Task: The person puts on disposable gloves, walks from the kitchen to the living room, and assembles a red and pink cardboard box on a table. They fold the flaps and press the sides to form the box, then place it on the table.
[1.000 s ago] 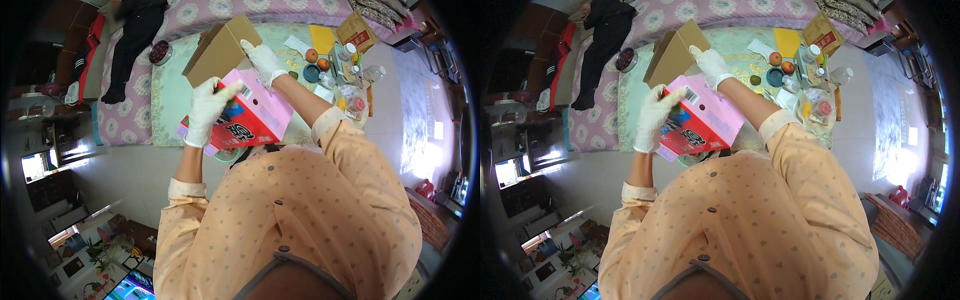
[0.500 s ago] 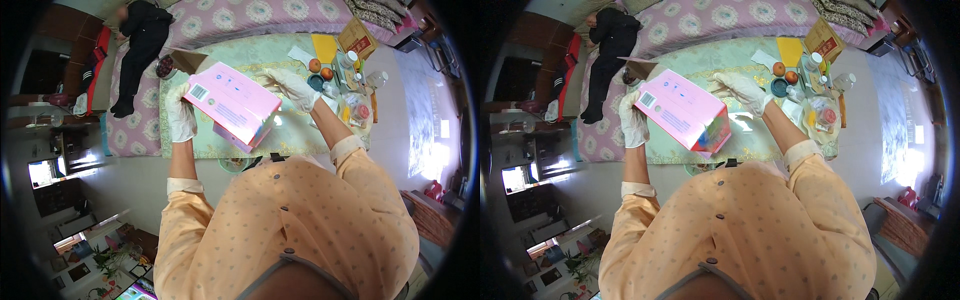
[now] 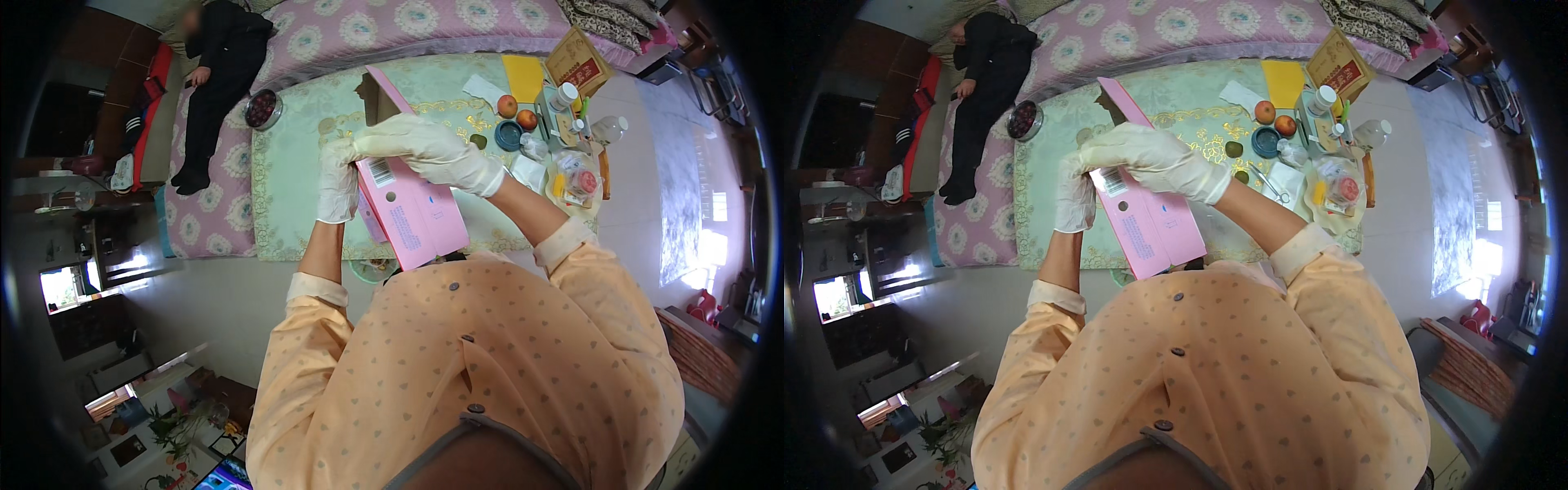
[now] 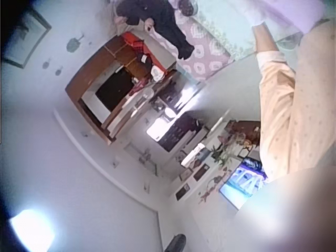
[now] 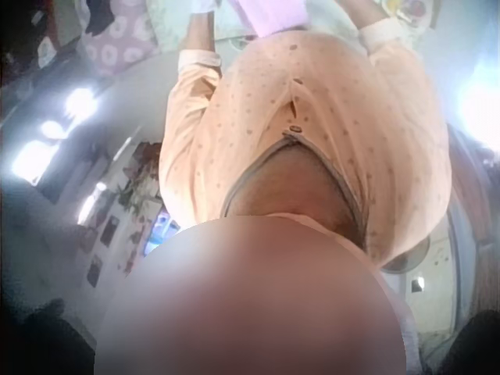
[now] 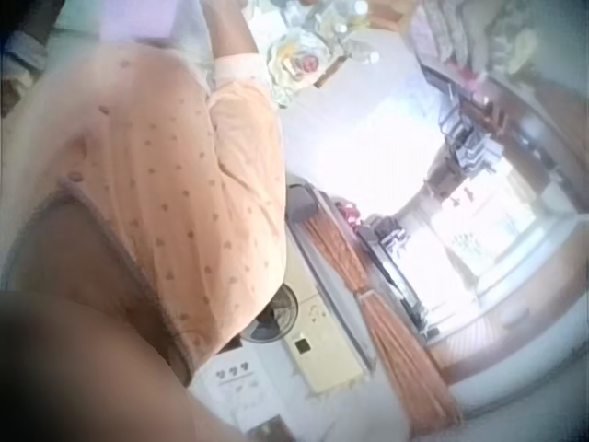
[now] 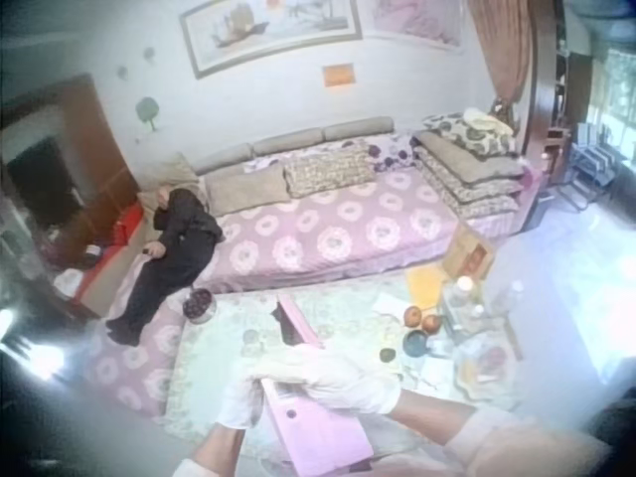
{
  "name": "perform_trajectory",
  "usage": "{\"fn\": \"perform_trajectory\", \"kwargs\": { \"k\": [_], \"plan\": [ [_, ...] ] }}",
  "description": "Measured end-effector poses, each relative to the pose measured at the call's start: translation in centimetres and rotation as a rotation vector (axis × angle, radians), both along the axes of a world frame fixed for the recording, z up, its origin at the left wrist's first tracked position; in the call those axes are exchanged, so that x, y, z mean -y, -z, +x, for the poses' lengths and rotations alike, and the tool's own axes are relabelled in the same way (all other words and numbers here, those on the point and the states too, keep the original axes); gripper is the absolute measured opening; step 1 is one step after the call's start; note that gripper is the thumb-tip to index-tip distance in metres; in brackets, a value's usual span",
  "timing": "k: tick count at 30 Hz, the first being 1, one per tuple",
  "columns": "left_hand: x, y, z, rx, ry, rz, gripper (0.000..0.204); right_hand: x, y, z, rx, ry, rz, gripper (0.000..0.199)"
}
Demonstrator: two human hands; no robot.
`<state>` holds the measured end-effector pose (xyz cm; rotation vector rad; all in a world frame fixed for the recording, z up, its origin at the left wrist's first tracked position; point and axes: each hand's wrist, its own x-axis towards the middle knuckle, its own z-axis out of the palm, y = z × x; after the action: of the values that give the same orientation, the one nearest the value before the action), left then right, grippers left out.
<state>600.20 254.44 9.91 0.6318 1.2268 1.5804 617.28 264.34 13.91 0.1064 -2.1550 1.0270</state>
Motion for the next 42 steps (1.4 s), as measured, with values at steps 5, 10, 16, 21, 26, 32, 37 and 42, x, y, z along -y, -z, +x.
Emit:
{"fn": "perform_trajectory", "kwargs": {
  "k": [5, 10, 16, 21, 26, 32, 37, 42],
  "plan": [
    [0.0, 1.4, -0.3, -0.045, 0.035, -0.001, 0.010, -2.9, 2.6, -0.8, 0.692, 0.285, 0.324, 0.029],
    [0.4, 3.0, -0.3, -0.032, 0.066, -0.012, 0.009, -3.9, 1.7, -0.9, 1.015, 0.114, 0.304, 0.036],
    [-0.7, -1.5, 1.7, -0.817, 0.174, -0.291, 0.027, -4.4, 2.1, -1.2, 1.187, 0.129, 0.202, 0.047],
    [-1.8, -1.0, 3.7, -1.280, 0.029, -0.292, 0.056, -3.6, 1.0, -2.0, 1.218, 0.098, 0.173, 0.047],
    [-1.8, -1.3, 3.3, -1.014, 0.134, -0.369, 0.068, -4.1, 2.4, -1.0, 1.054, 0.054, 0.183, 0.042],
    [-2.3, -0.3, 3.0, -0.874, 0.151, -0.338, 0.064, -4.2, 1.7, -1.4, 1.186, 0.060, -0.070, 0.038],
    [-2.4, 0.3, 2.9, -0.796, 0.139, -0.252, 0.060, -4.0, 3.5, -2.3, 1.180, 0.223, 0.059, 0.041],
    [-2.3, 2.1, 3.1, -0.486, 0.032, -0.184, 0.049, -4.9, 5.1, -2.7, 1.062, 0.074, 0.033, 0.046]
  ]
}}
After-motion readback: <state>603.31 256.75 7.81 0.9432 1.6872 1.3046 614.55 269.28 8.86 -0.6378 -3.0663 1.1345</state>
